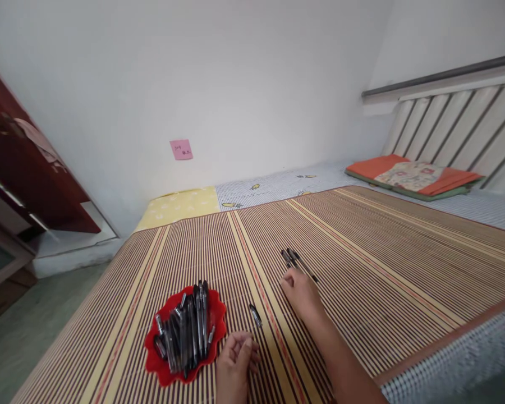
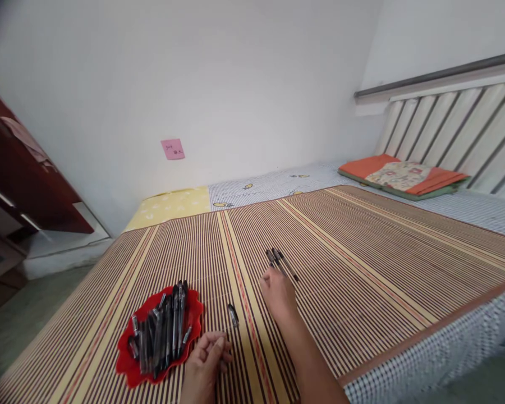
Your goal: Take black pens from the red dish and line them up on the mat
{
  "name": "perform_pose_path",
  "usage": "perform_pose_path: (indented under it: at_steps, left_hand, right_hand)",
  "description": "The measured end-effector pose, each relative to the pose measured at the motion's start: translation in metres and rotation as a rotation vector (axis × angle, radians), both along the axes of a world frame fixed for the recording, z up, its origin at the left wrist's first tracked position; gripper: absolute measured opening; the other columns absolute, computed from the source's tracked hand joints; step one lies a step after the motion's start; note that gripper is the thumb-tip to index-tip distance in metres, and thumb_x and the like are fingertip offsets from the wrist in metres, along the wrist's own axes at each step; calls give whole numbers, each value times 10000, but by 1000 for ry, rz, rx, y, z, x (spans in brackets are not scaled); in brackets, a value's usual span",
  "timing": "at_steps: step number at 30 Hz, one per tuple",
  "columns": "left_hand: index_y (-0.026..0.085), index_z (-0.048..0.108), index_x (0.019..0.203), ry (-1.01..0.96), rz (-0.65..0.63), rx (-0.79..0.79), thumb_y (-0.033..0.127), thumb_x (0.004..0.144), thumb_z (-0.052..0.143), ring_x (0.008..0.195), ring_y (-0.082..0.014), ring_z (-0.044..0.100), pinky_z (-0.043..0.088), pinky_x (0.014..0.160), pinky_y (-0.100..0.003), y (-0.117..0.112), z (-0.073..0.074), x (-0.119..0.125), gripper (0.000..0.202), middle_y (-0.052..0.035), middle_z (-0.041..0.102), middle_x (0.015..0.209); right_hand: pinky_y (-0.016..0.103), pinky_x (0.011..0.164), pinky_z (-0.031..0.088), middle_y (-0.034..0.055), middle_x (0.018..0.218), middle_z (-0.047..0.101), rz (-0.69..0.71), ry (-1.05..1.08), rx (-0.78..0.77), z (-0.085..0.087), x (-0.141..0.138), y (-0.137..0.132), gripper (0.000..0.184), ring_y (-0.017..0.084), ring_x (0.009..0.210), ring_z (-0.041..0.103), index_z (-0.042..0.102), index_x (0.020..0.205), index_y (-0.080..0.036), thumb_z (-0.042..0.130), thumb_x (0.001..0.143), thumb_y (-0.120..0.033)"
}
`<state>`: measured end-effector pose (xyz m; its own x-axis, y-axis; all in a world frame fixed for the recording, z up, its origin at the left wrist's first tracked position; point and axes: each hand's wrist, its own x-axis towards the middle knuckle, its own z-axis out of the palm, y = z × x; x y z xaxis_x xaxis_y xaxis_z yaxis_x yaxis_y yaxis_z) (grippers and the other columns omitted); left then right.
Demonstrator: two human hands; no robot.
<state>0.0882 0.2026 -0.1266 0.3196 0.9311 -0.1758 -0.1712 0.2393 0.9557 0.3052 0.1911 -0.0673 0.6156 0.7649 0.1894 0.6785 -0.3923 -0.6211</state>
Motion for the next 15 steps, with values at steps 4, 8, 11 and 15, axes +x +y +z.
perform_pose_path:
  at_steps: [4,8,11,15]
  left_hand:
    - [170,654,709,2,-21,46,545,697,767,581,-145,584,423,502,-229,1,0,-1,391,-34,660,676]
    - [173,643,725,-22,-36,15,560,692,767,575,-140,560,414,509,-229,1,-1,-1,408,-12,629,650]
    - [176,636,729,-32,-32,6,548,710,760,559,-128,533,395,509,-220,2,-7,-1,392,4,608,614]
    - [178,640,737,-41,-27,12,526,724,757,566,-123,541,391,511,-214,3,-15,-1,367,1,625,634]
  right_hand:
    - [228,592,355,-1,702,656,335,216,12,-3,-45,-1,88,145,673,610,609,737,-198,584,821,-206]
    - [249,650,368,34,854,702,316,46,-100,-2,-80,0,161,186,793,645,641,867,-190,709,740,-261]
    - [269,710,394,68,976,709,301,-53,-183,5,-90,-1,205,215,891,669,647,957,-178,693,758,-201]
    - [283,750,423,92,1032,708,308,-91,-262,14,-91,-3,242,236,953,680,644,1023,-165,640,785,-121]
